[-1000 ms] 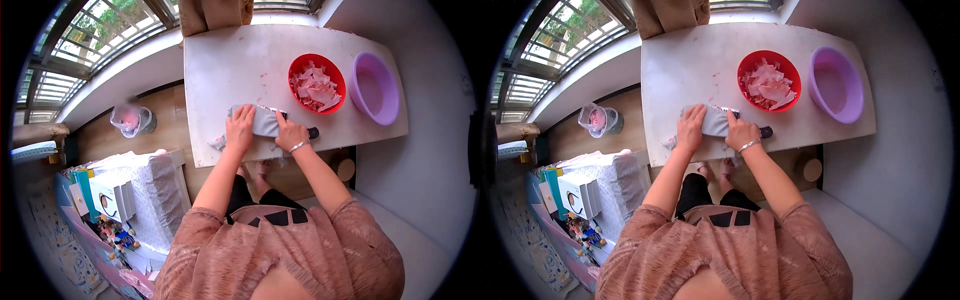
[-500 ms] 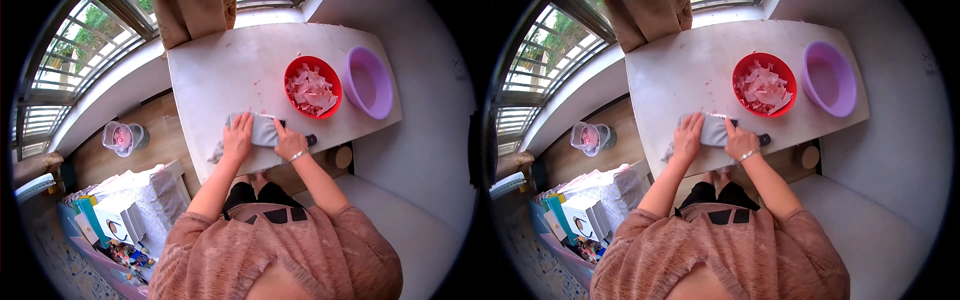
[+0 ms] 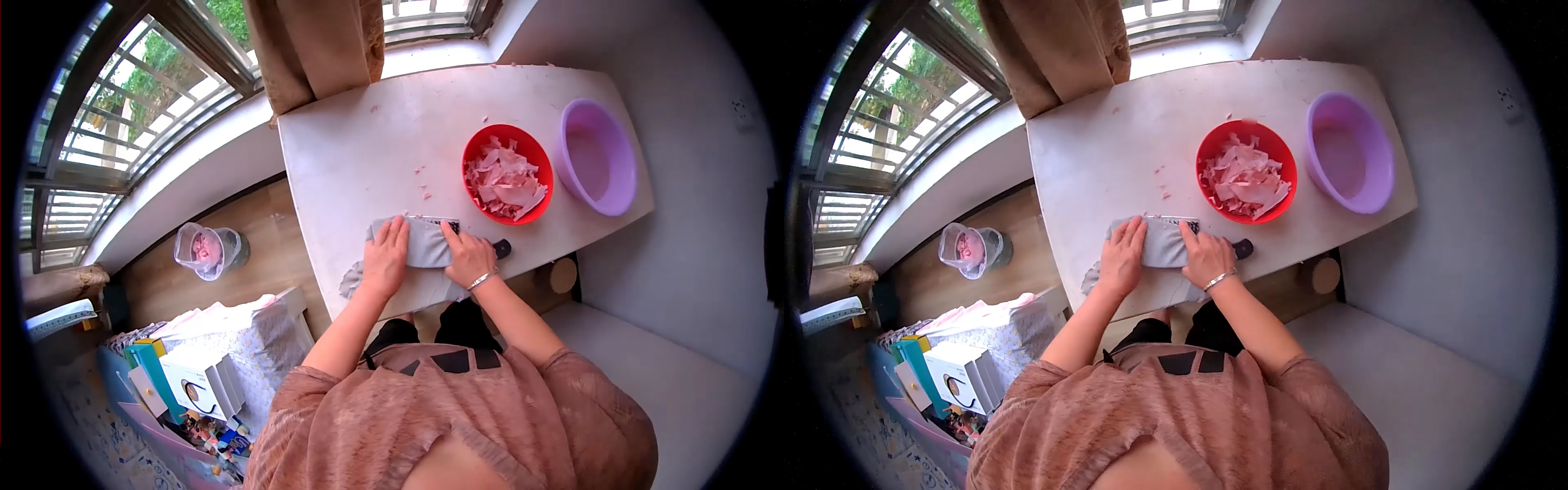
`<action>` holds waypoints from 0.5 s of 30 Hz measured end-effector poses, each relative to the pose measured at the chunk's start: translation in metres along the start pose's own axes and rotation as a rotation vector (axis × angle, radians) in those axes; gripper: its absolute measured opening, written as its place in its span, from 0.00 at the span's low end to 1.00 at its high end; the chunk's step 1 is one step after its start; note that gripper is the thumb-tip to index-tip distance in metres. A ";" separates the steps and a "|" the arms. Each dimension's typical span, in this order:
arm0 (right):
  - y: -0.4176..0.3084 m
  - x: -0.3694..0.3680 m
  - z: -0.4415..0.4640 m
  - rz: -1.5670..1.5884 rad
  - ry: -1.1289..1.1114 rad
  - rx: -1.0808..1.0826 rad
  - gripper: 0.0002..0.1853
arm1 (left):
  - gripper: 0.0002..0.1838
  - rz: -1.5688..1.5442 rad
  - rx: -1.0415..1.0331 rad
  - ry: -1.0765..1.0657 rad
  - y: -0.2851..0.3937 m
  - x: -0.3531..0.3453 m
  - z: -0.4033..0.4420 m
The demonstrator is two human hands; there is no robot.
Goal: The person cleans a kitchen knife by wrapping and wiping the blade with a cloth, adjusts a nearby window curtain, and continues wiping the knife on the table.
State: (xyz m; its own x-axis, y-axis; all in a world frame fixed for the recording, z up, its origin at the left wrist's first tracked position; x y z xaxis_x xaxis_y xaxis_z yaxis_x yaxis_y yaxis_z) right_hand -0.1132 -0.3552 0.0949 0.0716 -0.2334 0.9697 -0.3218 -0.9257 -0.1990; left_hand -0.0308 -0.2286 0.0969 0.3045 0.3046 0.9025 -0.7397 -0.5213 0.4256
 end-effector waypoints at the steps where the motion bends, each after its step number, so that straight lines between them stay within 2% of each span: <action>1: 0.002 0.006 0.003 -0.004 0.009 0.003 0.38 | 0.27 -0.022 0.014 -0.048 0.000 0.004 0.007; 3: 0.003 0.019 0.007 0.008 -0.036 0.042 0.39 | 0.29 -0.030 0.022 -0.108 0.001 0.013 0.011; 4: 0.009 0.009 0.004 0.079 -0.256 -0.004 0.41 | 0.29 0.006 0.004 -0.185 0.002 0.012 0.009; 6: 0.011 0.031 -0.013 0.106 -0.150 0.061 0.41 | 0.29 0.056 -0.014 -0.257 0.007 0.025 0.012; 8: 0.026 0.048 -0.030 0.074 0.018 0.107 0.37 | 0.30 0.063 0.037 -0.485 0.015 0.040 0.015; 9: 0.041 0.046 -0.034 0.076 0.022 0.109 0.37 | 0.30 0.067 0.038 -0.482 0.017 0.039 0.022; 11: 0.097 0.028 -0.041 0.673 0.013 -0.338 0.29 | 0.31 0.038 0.107 -0.315 0.016 0.040 0.041; 12: 0.110 0.030 -0.039 0.673 0.011 -0.335 0.29 | 0.31 0.039 0.110 -0.313 0.020 0.032 0.050; 14: 0.139 0.024 -0.032 1.248 0.061 -0.601 0.19 | 0.30 -0.438 0.261 -0.208 0.030 0.014 0.067; 15: 0.143 0.030 -0.026 1.247 0.059 -0.598 0.19 | 0.30 -0.439 0.263 -0.205 0.038 0.001 0.072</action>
State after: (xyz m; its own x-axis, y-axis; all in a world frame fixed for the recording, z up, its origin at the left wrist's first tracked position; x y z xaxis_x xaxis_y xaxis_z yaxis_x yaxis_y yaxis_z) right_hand -0.1812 -0.4871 0.0992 -0.5949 -0.7772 0.2049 -0.4956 0.1540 -0.8548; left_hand -0.0150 -0.3053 0.1188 0.6809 0.3900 0.6199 -0.3503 -0.5699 0.7433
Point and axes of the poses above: each hand's wrist, its own z-axis towards the middle knuckle, its own x-axis out of the back of the hand, y = z × x, the point moved 6 cm from there along z, towards the middle knuckle, and after that the axes turned 4 degrees about -z, right-handed, at the moved point
